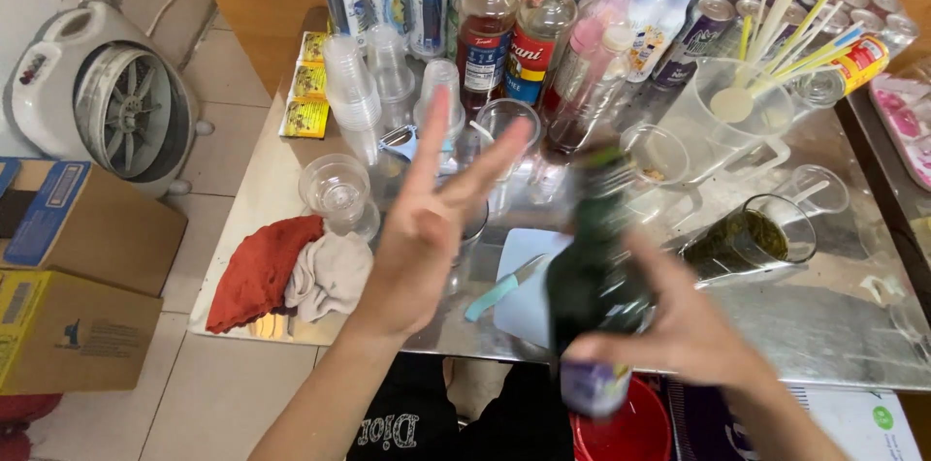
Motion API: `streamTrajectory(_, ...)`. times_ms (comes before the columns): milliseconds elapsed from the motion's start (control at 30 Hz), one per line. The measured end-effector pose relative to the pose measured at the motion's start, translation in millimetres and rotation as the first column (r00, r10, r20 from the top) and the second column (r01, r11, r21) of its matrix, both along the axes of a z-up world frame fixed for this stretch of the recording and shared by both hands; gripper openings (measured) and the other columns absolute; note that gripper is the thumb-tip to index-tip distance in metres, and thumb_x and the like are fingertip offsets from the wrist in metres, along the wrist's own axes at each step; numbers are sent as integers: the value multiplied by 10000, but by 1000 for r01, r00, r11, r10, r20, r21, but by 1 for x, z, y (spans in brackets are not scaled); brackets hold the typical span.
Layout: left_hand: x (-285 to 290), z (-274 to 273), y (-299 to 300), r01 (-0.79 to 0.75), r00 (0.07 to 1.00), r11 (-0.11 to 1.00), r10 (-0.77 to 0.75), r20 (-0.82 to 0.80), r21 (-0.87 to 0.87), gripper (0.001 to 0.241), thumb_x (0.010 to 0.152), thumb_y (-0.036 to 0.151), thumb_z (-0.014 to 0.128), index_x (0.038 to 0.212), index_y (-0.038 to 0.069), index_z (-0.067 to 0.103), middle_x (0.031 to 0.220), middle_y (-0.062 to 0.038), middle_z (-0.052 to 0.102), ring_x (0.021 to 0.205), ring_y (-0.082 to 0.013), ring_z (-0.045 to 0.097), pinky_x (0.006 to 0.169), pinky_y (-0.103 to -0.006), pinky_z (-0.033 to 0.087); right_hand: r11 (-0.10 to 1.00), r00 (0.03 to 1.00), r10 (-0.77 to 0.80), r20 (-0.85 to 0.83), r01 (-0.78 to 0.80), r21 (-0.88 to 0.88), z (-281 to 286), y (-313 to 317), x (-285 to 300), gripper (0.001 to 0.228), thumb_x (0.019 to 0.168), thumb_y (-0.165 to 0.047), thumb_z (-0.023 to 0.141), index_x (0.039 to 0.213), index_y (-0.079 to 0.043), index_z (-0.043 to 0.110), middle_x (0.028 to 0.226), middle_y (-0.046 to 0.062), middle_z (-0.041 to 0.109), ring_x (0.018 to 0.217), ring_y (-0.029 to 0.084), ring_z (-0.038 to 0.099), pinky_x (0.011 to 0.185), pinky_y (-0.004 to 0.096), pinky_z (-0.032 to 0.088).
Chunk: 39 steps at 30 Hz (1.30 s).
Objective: The person pours a dark red liquid from a bottle into a plastic cup, adds water from a pitcher, and then adds ice cubes from a cooler. The person seals the cup with a lid and shakes it to mix the contents.
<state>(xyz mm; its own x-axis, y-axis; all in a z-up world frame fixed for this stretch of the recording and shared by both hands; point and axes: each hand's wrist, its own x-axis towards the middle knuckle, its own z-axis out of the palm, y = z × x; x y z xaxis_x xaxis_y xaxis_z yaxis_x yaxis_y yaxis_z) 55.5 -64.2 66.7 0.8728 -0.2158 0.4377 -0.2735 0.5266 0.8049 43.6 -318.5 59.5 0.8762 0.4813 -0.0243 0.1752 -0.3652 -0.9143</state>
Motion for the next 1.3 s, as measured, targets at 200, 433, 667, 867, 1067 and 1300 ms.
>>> streamTrajectory(200,-13,0,17,-209,960,975,189,-208,-77,739,910,-110,223,1621,11,63,1495,-272,511,1539,-381,362,1318,-460,170,945,855,-193,482,295,-145,81,-36,41,759,679,-254,767,1355,-49,492,1346,146,627,1276,316,625,1201,476,471)
streamTrajectory(433,-27,-26,40,-342,938,939,338,-75,-43,867,1041,592,452,1591,-36,220,1399,-251,591,1495,-411,451,1322,-592,194,856,601,-242,762,502,-124,107,-74,140,644,1081,-244,812,1454,152,468,1361,356,612,1230,469,601,1016,538,505)
streamTrajectory(667,-34,-45,58,-436,883,899,435,-174,38,645,1045,456,442,1518,19,403,1376,-251,634,1456,-378,518,1290,-570,211,780,642,-460,613,622,-66,73,-77,239,755,864,-308,969,1352,33,504,1284,192,667,1168,333,663,982,466,562)
streamTrajectory(867,-38,-62,83,-553,792,828,556,-251,87,631,981,398,496,1453,-19,462,1362,-334,613,1442,-414,537,1299,-548,281,767,726,-491,481,622,-157,37,-68,278,746,792,-357,925,1331,-34,523,1266,120,681,1181,294,664,1006,460,543)
streamTrajectory(1067,-44,-69,111,-738,554,597,802,-223,314,358,1043,124,438,1338,-55,529,1313,-309,640,1299,-329,629,1209,-397,454,644,719,-424,550,667,-375,-32,-96,320,797,657,-543,951,1195,-62,613,1110,135,699,999,339,655,755,476,514)
streamTrajectory(1300,-70,-100,175,-694,392,54,865,314,718,228,1026,89,629,1236,55,712,1265,-82,714,1250,-199,635,1148,-336,429,473,689,-388,612,719,-509,-74,-132,336,811,693,-763,874,1213,-154,740,1127,189,739,1077,451,656,874,583,474)
